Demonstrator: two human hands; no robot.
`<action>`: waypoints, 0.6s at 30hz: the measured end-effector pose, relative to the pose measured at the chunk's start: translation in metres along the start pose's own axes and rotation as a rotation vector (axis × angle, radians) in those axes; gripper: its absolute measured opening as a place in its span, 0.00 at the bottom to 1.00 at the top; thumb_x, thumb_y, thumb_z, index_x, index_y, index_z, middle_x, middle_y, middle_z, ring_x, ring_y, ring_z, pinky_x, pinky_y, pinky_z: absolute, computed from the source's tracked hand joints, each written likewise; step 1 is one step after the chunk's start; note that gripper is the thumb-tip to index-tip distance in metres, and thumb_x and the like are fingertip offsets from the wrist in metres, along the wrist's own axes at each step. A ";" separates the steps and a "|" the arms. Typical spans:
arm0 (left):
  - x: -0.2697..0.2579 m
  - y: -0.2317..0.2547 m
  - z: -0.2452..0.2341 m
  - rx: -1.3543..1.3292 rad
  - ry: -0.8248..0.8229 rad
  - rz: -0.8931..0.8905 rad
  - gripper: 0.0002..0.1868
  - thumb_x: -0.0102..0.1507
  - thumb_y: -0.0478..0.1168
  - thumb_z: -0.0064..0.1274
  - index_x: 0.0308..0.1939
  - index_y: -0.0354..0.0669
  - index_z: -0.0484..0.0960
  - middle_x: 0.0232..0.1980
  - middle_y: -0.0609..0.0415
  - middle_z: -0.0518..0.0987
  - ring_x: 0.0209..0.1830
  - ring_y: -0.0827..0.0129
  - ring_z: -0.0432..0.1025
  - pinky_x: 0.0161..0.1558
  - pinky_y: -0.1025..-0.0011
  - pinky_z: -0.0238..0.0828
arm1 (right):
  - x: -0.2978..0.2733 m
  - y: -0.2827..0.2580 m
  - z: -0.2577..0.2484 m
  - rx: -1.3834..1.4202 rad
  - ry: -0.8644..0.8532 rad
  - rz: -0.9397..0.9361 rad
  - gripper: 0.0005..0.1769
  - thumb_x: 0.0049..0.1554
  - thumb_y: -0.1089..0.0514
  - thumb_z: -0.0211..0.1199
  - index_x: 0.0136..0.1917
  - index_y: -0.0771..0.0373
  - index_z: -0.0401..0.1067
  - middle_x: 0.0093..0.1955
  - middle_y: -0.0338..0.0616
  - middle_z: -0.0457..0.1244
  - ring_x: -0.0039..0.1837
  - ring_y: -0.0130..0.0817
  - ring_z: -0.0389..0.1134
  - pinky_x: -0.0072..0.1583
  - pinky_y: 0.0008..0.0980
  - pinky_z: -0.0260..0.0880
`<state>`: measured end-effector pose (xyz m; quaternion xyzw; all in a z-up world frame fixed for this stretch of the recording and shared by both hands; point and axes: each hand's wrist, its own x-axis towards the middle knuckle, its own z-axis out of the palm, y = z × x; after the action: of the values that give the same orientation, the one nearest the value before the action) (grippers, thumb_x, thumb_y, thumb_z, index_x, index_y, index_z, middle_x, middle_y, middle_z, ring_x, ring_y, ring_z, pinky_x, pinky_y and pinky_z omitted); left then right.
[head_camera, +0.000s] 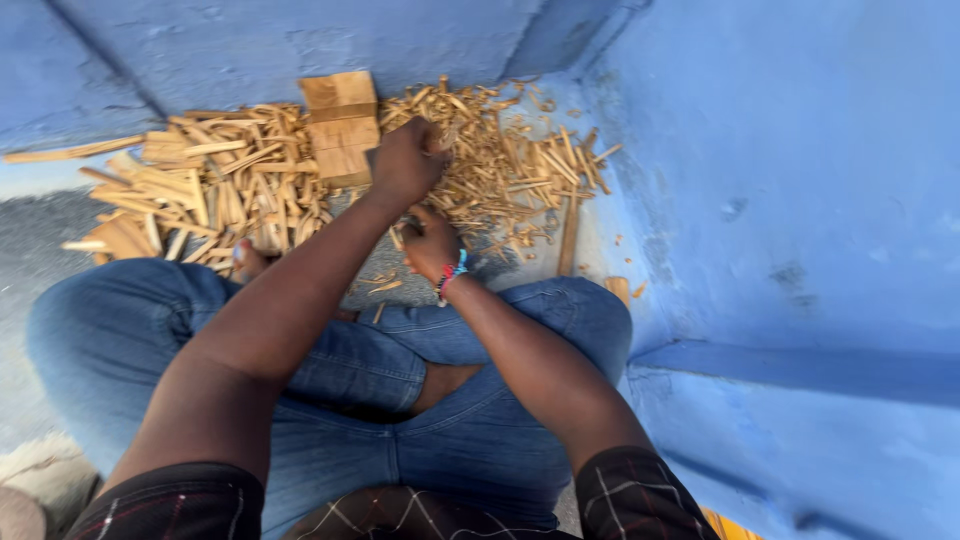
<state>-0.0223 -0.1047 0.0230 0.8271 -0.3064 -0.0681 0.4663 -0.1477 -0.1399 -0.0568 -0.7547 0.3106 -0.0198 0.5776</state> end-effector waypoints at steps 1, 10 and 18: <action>0.008 0.017 0.012 0.005 -0.040 -0.005 0.24 0.60 0.46 0.69 0.53 0.38 0.79 0.43 0.40 0.83 0.44 0.50 0.79 0.49 0.57 0.75 | 0.000 -0.005 0.000 -0.012 0.000 -0.003 0.23 0.61 0.52 0.58 0.69 0.58 0.70 0.36 0.43 0.69 0.30 0.28 0.69 0.31 0.30 0.70; 0.021 0.008 -0.028 0.024 -0.098 0.331 0.33 0.61 0.42 0.65 0.68 0.40 0.69 0.53 0.40 0.82 0.50 0.50 0.79 0.52 0.56 0.75 | 0.004 -0.005 -0.008 -0.010 -0.062 -0.013 0.25 0.61 0.55 0.60 0.71 0.55 0.68 0.35 0.42 0.67 0.30 0.28 0.69 0.31 0.30 0.70; 0.012 -0.172 -0.219 0.499 -0.053 -0.089 0.21 0.62 0.38 0.61 0.59 0.42 0.81 0.54 0.46 0.84 0.56 0.50 0.77 0.58 0.55 0.72 | 0.001 -0.009 -0.003 -0.089 -0.066 -0.033 0.29 0.60 0.55 0.63 0.74 0.54 0.65 0.39 0.41 0.68 0.30 0.26 0.68 0.31 0.28 0.70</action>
<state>0.1503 0.1131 0.0072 0.9272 -0.2889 -0.0326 0.2360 -0.1440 -0.1418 -0.0483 -0.7849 0.2795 0.0094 0.5530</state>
